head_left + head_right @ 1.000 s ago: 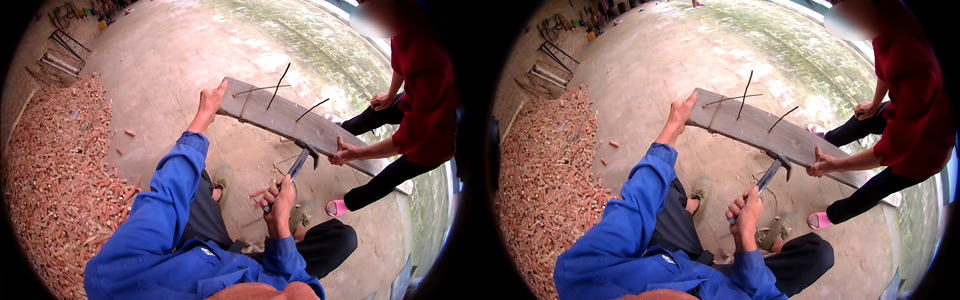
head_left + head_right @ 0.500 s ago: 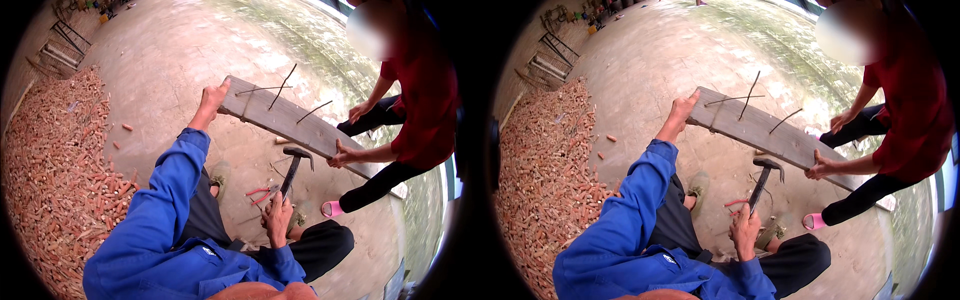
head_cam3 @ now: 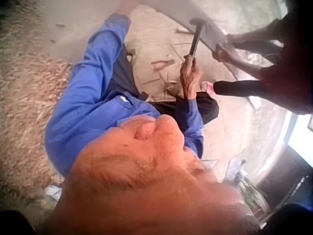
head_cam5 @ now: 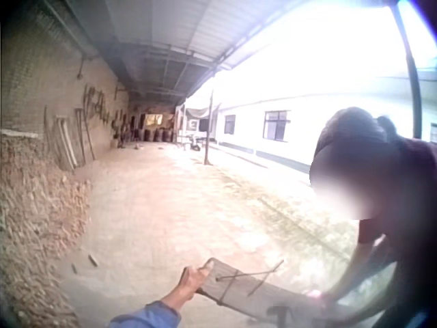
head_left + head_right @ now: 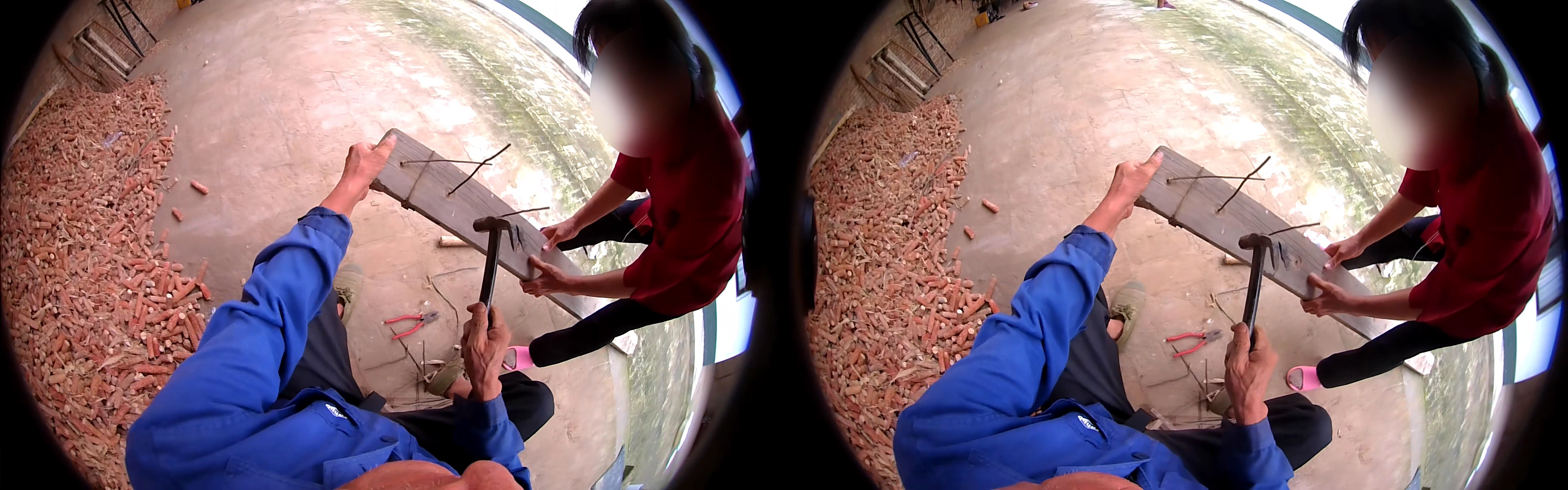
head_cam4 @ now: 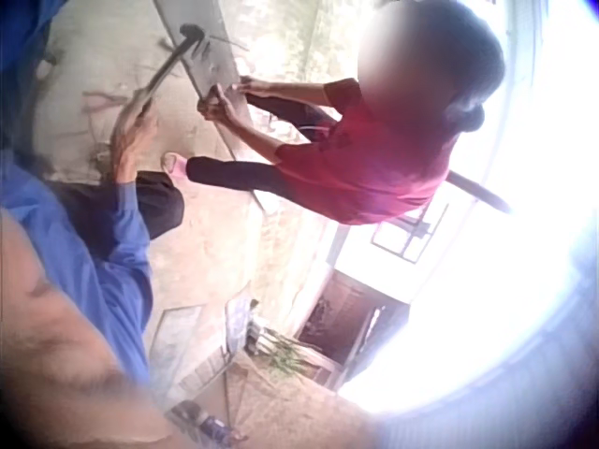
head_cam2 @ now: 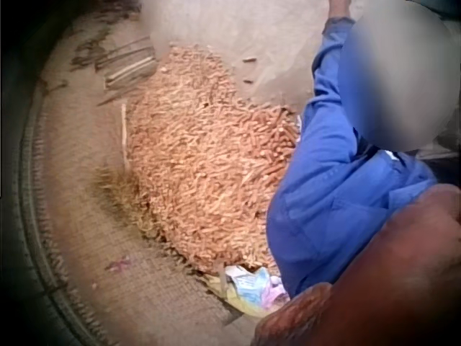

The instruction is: The person uses a hammer and a pair of pliers to adjust and secure metal spikes on a long wooden plank while another person holds it steady on an outdoor concrete area.

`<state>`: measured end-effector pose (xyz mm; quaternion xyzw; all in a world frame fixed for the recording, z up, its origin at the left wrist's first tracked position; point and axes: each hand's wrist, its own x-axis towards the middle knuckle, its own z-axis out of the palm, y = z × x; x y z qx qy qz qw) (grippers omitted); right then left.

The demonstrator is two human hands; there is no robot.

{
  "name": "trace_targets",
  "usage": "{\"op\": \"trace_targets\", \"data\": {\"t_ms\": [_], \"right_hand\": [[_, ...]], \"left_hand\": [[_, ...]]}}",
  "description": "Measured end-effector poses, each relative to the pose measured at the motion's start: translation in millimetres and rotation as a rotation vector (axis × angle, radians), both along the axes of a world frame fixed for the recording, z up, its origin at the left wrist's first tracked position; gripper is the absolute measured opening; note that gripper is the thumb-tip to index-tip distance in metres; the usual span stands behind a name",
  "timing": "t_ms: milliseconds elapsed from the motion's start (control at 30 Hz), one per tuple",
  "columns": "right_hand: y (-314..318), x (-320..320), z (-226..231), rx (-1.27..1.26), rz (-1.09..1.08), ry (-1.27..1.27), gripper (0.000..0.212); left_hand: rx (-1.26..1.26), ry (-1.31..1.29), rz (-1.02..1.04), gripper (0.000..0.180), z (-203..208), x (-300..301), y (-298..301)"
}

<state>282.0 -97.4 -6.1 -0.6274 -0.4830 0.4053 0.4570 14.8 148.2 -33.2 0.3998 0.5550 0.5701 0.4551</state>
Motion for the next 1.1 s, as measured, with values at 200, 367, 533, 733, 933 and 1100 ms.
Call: {"op": "trace_targets", "data": {"t_ms": [200,367,533,733,933,1100], "right_hand": [[-7,10,0,-0.005,0.002,-0.026,0.027],[-10,30,-18,-0.053,-0.021,-0.048,0.028],[-18,38,-32,-0.139,-0.085,0.128,0.027],[-29,36,-37,-0.289,-0.165,0.338,0.030],[-45,51,-51,-0.280,-0.145,0.326,0.034],[-48,51,-39,-0.326,-0.166,0.347,0.033]], "left_hand": [[0.038,0.057,-0.011,0.051,9,6,0],[0.128,0.151,0.000,0.058,9,8,-1],[0.282,0.298,0.067,0.060,27,13,-6],[0.304,0.119,-0.008,0.072,46,8,-1],[0.272,-0.166,0.223,0.047,48,27,16],[0.336,-0.328,0.137,0.036,37,15,15]]}}
